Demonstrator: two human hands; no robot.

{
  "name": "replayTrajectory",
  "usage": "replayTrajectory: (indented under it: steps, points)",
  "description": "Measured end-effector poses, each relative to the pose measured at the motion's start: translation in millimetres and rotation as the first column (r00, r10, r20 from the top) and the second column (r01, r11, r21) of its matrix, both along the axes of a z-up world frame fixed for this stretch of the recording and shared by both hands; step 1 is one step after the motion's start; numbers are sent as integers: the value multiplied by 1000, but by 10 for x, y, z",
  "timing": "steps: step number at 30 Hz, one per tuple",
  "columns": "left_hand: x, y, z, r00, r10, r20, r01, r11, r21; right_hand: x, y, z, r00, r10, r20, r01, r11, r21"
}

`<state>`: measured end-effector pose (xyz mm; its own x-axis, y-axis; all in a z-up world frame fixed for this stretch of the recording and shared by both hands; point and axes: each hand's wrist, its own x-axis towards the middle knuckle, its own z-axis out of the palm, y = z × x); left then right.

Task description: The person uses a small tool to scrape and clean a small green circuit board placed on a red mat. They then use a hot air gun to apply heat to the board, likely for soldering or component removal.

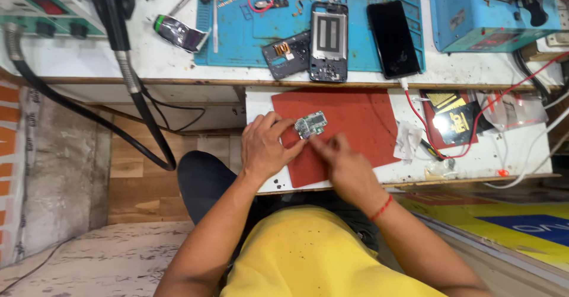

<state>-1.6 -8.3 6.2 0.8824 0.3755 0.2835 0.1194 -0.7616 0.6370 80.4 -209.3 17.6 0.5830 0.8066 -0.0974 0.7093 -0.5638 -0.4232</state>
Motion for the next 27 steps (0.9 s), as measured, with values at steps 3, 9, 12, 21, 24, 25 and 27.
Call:
replayTrajectory:
  steps: [3,9,12,21,24,25,27]
  points:
    - [13,33,17,1000,-1,-16,1,1000,4,100,-29,-11,994,-56,97,48,996,81]
    - [20,56,31,1000,0,-15,0,1000,6,1,-21,67,1000,-10,-29,7,995,-97]
    - [9,13,-25,1000,1,-4,-1,1000,-6,168,-35,25,981,-189,45,188,982,33]
    - [-1,3,-13,1000,3,-14,-3,1000,-6,85,45,49,998,-45,-48,45,999,-11]
    - [12,39,11,1000,3,-23,-3,1000,-15,61,13,79,996,-71,-54,68,997,-48]
    - [11,25,2,999,2,-32,-3,1000,-28,64,4,62,994,-102,-49,102,995,0]
    - [11,-4,-16,1000,5,-26,-6,1000,-21,114,0,34,988,-149,-38,152,984,92]
